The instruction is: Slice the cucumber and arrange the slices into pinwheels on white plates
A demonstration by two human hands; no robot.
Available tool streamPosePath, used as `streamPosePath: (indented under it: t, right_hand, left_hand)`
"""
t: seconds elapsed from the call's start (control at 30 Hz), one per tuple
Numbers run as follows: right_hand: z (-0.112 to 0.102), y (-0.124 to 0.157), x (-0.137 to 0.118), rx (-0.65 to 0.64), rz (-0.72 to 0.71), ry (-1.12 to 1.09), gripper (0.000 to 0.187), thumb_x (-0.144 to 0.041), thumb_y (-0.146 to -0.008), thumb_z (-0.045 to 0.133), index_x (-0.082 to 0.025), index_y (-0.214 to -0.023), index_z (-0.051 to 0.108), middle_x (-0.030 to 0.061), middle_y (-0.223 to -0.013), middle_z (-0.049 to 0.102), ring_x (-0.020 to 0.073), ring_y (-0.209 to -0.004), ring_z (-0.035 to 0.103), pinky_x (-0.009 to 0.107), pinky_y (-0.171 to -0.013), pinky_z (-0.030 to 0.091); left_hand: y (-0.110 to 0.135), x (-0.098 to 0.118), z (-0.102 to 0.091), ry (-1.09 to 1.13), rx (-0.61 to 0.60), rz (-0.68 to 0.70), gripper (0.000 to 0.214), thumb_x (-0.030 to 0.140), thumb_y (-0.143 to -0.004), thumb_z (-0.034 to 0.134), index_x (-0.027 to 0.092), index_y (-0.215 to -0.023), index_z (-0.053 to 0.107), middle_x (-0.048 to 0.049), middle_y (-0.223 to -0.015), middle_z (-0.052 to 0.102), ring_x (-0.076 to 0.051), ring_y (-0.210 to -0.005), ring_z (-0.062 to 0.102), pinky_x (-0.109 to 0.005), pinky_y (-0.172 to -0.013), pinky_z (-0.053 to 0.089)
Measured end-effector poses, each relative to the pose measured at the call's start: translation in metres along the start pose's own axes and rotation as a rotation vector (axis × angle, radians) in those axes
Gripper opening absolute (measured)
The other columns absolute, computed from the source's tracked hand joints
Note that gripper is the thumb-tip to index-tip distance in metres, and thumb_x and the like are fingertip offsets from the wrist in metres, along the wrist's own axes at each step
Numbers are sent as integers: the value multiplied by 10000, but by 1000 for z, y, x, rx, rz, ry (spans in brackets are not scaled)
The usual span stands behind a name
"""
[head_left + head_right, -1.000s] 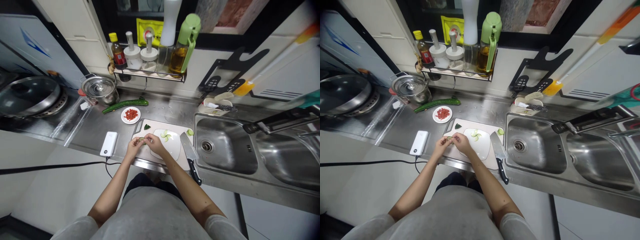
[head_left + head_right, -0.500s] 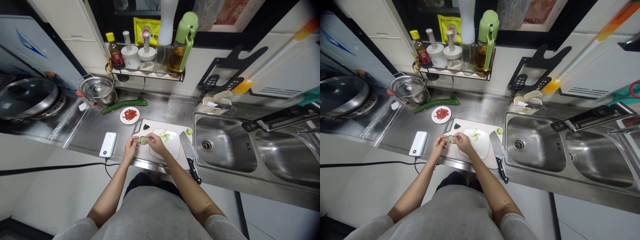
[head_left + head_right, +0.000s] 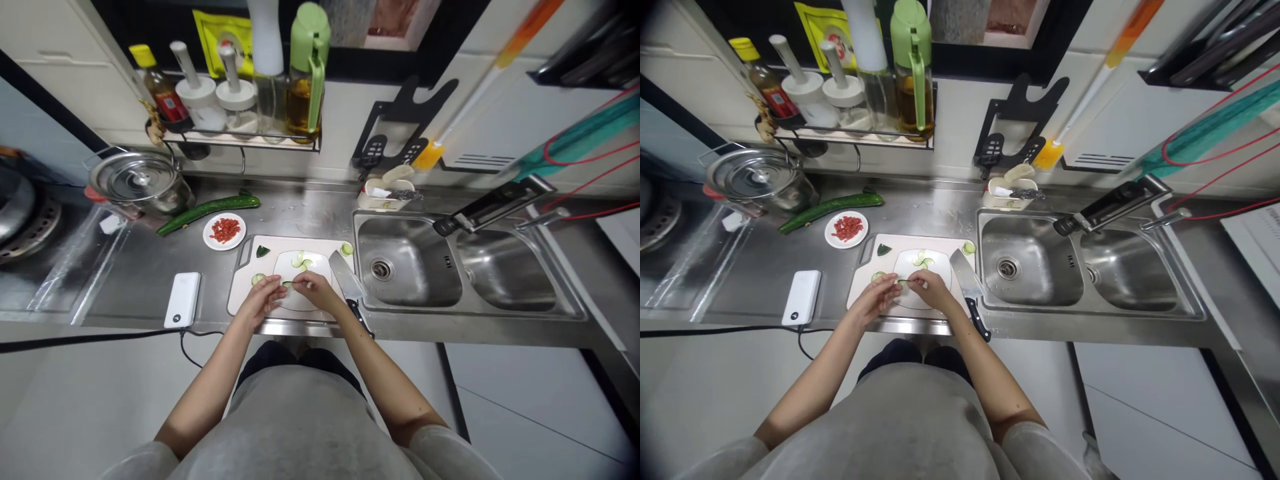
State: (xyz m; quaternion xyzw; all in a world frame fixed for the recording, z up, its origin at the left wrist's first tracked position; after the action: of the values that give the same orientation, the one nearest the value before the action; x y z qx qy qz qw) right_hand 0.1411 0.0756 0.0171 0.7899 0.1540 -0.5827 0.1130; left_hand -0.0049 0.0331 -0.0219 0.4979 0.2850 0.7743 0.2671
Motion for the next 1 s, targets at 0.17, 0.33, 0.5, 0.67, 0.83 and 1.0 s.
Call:
streamPosePath:
  t: [0.17,0.33,0.5,0.67,0.83,1.0]
  right_hand:
    - [-12,13,5,38,-15,4,146,-338,-825,604,-210,-848,670,22,-828,628,125,-712,545,262,-663,452]
    - [-25,26,16,98,46,74,124,-302,-823,585,-198,-832,652,13,-790,624,114,-660,527,256,-647,451]
    - [-36,37,21,97,108,202,123,-294,-832,577,-190,-814,641,7,-751,615,118,-646,515,254,-629,423]
    - [-39,42,22,72,136,290,162,-306,-865,559,-186,-804,649,8,-738,593,123,-661,506,254,-628,393]
    - [-39,44,21,59,131,294,211,-325,-901,515,-183,-814,645,9,-735,582,121,-655,498,247,-616,369]
    - [-38,48,19,46,127,285,245,-343,-906,505,-180,-764,620,-1,-697,551,118,-634,485,242,-594,351]
  left_hand:
    - [-7,-8,19,-9,-33,-38,467,266,-626,790,196,-1038,583,-50,-836,680,-108,-672,640,-142,-475,389]
    - [-16,-11,35,-28,-34,-3,523,235,-558,809,211,-1035,595,8,-729,630,-98,-652,616,-149,-485,346]
    - [-19,-14,53,-103,-49,4,544,257,-550,803,220,-1052,595,14,-753,626,-94,-661,599,-170,-525,340]
    - [-19,-16,63,-134,-74,9,558,298,-566,792,225,-1080,586,2,-795,634,-122,-713,615,-213,-606,384]
    - [-20,-16,65,-130,-78,24,584,317,-553,802,222,-1088,586,-1,-783,630,-129,-710,614,-220,-609,383]
    - [-16,-12,68,-186,-85,53,551,333,-562,790,227,-1069,601,17,-764,616,-116,-695,598,-220,-608,383]
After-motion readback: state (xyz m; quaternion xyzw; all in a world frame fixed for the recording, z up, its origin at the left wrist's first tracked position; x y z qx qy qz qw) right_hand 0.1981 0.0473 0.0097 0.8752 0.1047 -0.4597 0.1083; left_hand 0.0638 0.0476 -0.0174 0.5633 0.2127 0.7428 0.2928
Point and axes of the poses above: each hand's wrist, its own y-axis away from the middle knuckle, its own z-axis out of the palm, x = y × z, the point moved 9 cm from there along -y, towards the middle knuckle
